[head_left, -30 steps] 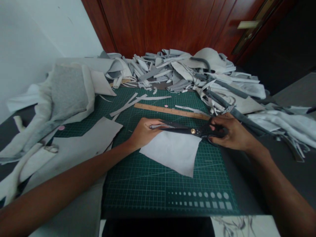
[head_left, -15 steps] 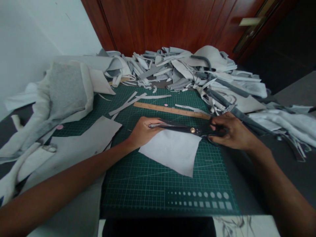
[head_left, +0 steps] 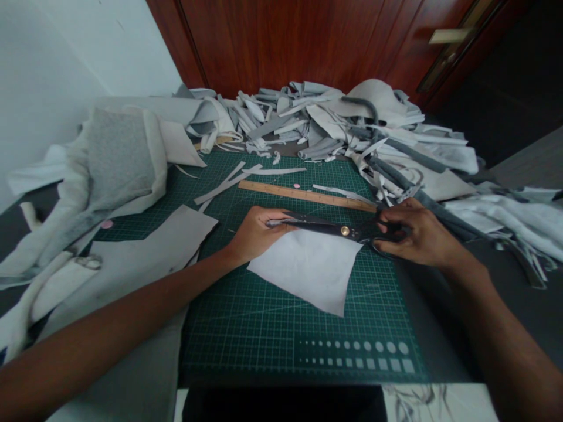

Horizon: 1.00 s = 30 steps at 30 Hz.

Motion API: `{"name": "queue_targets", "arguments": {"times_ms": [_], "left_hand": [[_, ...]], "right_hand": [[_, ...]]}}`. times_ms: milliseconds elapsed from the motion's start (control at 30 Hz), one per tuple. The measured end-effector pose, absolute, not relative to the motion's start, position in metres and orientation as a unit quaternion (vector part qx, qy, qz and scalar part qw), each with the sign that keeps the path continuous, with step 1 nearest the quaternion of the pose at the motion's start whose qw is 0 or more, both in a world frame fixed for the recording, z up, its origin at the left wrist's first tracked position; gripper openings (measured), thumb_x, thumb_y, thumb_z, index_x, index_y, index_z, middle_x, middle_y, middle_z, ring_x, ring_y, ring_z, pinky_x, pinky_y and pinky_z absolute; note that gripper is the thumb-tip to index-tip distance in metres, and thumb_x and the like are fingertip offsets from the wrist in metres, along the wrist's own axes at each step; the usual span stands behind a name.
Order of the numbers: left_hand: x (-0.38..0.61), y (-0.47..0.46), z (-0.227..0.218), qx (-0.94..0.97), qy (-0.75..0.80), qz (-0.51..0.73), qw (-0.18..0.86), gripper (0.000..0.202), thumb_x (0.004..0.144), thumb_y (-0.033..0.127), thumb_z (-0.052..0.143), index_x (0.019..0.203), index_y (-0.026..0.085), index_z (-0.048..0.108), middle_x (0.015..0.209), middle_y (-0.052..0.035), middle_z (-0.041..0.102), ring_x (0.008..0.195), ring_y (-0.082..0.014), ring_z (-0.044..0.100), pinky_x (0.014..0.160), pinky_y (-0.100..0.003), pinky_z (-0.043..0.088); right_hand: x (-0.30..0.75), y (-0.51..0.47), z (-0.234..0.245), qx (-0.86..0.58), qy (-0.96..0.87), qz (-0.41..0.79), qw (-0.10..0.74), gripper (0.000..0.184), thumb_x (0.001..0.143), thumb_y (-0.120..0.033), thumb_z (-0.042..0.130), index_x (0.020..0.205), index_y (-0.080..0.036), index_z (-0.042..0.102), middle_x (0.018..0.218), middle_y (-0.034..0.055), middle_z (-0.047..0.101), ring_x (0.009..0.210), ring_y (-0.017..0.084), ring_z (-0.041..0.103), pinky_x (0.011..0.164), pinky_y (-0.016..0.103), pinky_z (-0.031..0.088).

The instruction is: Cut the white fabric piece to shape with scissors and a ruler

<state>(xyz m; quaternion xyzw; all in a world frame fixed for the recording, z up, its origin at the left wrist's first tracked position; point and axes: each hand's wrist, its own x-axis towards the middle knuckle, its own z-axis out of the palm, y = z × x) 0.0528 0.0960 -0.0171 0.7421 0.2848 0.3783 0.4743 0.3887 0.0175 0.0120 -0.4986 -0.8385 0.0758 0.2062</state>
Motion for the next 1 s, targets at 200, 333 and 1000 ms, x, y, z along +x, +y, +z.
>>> {"name": "queue_targets", "arguments": {"times_ms": [200, 333, 1000], "left_hand": [[0.0526, 0.0967, -0.0177, 0.754, 0.286, 0.377, 0.456, 0.015, 0.086, 0.029, 0.075, 0.089, 0.017, 0.083, 0.086, -0.0046, 0.082, 0.067, -0.0151, 0.071, 0.056, -0.021, 0.049], [0.0523, 0.0979, -0.0189, 0.759, 0.279, 0.383, 0.447, 0.015, 0.086, 0.028, 0.075, 0.088, 0.016, 0.083, 0.084, -0.0045, 0.082, 0.066, -0.0150, 0.071, 0.055, -0.021, 0.049], [0.0539, 0.0956, -0.0144, 0.754, 0.321, 0.357, 0.448, 0.021, 0.087, 0.033, 0.077, 0.095, 0.015, 0.083, 0.074, -0.0013, 0.077, 0.056, -0.0113, 0.056, 0.051, -0.022, 0.037]], "right_hand": [[0.3892, 0.0166, 0.0135, -0.494, -0.841, 0.047, 0.215, 0.024, 0.084, -0.041, 0.073, 0.077, -0.027, 0.055, 0.066, -0.0004, 0.067, 0.060, 0.022, 0.060, 0.073, 0.045, 0.041], [0.3900, 0.0164, 0.0142, -0.489, -0.845, 0.033, 0.216, 0.025, 0.085, -0.044, 0.072, 0.077, -0.027, 0.056, 0.065, -0.0005, 0.066, 0.060, 0.021, 0.061, 0.071, 0.043, 0.042], [0.3879, 0.0139, 0.0190, -0.503, -0.837, 0.017, 0.214, 0.027, 0.086, -0.042, 0.072, 0.072, -0.027, 0.056, 0.059, -0.0008, 0.062, 0.059, 0.022, 0.060, 0.069, 0.042, 0.038]]}}
